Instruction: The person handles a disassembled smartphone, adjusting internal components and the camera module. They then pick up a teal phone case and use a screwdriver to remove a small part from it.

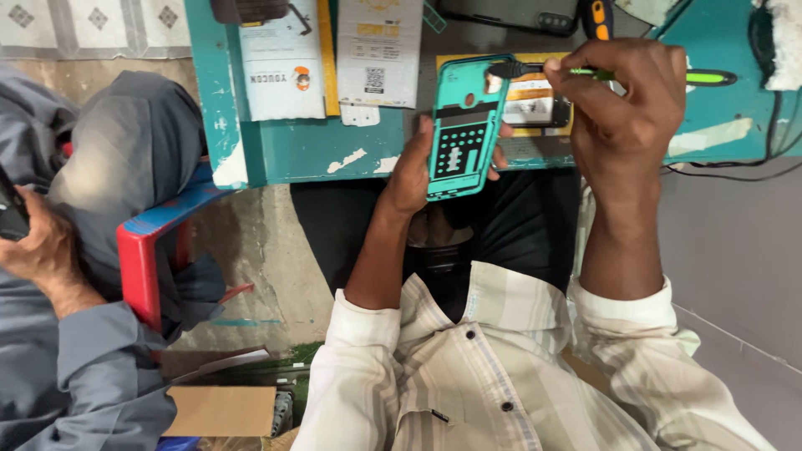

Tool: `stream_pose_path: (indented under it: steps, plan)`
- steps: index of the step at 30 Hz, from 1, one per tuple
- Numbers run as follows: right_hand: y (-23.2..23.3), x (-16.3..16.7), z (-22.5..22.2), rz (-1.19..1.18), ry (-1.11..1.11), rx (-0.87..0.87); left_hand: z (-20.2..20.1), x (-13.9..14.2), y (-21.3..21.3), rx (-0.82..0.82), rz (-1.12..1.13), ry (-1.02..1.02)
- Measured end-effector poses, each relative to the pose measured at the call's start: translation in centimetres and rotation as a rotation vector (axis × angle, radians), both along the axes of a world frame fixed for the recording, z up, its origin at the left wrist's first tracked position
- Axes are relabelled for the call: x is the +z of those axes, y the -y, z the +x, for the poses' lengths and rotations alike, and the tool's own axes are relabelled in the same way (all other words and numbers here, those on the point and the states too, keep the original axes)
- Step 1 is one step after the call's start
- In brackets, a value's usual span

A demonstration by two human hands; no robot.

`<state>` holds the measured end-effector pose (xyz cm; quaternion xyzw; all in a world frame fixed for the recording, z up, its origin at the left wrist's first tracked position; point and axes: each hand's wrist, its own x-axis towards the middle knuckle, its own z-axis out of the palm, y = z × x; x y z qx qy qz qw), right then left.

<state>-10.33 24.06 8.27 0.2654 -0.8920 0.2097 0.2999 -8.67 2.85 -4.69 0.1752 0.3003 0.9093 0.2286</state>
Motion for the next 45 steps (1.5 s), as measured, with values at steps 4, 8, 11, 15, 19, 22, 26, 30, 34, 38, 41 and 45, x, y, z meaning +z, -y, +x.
stream_pose_path:
  steps: [4,8,11,15,19,22,26,30,34,38,41,45]
  plan:
    - [0.0,0.6,1.6,0.110,0.029,-0.042,0.0,0.3,-0.2,0.064,-0.064,-0.069]
    - [0.3,0.2,3.6,0.067,0.105,-0.074,0.3,0.4,-0.1,0.072,-0.150,-0.077]
    - [0.2,-0.2,4.2,-0.001,0.135,-0.093,0.5,0.6,0.0,0.082,-0.248,-0.089]
    - [-0.3,0.0,4.1,-0.035,0.128,-0.122,0.4,0.8,-0.1,0.095,-0.219,-0.104]
    - [-0.7,0.5,3.2,-0.016,0.065,-0.082,0.4,0.8,-0.1,0.090,-0.240,-0.085]
    - [-0.7,0.1,3.2,0.021,0.116,-0.075,0.5,0.5,-0.1,0.106,-0.268,-0.113]
    - [0.0,-1.5,5.0,-0.035,0.212,-0.111,0.5,0.0,0.1,0.096,-0.279,-0.127]
    - [0.4,-3.0,7.0,-0.055,0.296,-0.102,0.6,-0.4,0.3,0.103,-0.276,-0.069]
    - [-0.4,-3.0,7.3,-0.035,0.281,-0.103,0.7,-0.5,0.0,0.093,-0.243,-0.050]
    - [-0.8,-2.8,6.4,-0.051,0.215,-0.135,0.7,-0.4,-0.5,0.077,-0.165,-0.004]
    - [-0.3,-3.0,6.5,-0.042,0.232,-0.112,0.8,-0.2,-0.2,0.122,-0.224,-0.032]
    - [0.8,-3.5,8.4,-0.056,0.336,-0.099,1.0,0.0,-0.3,0.152,-0.178,-0.065]
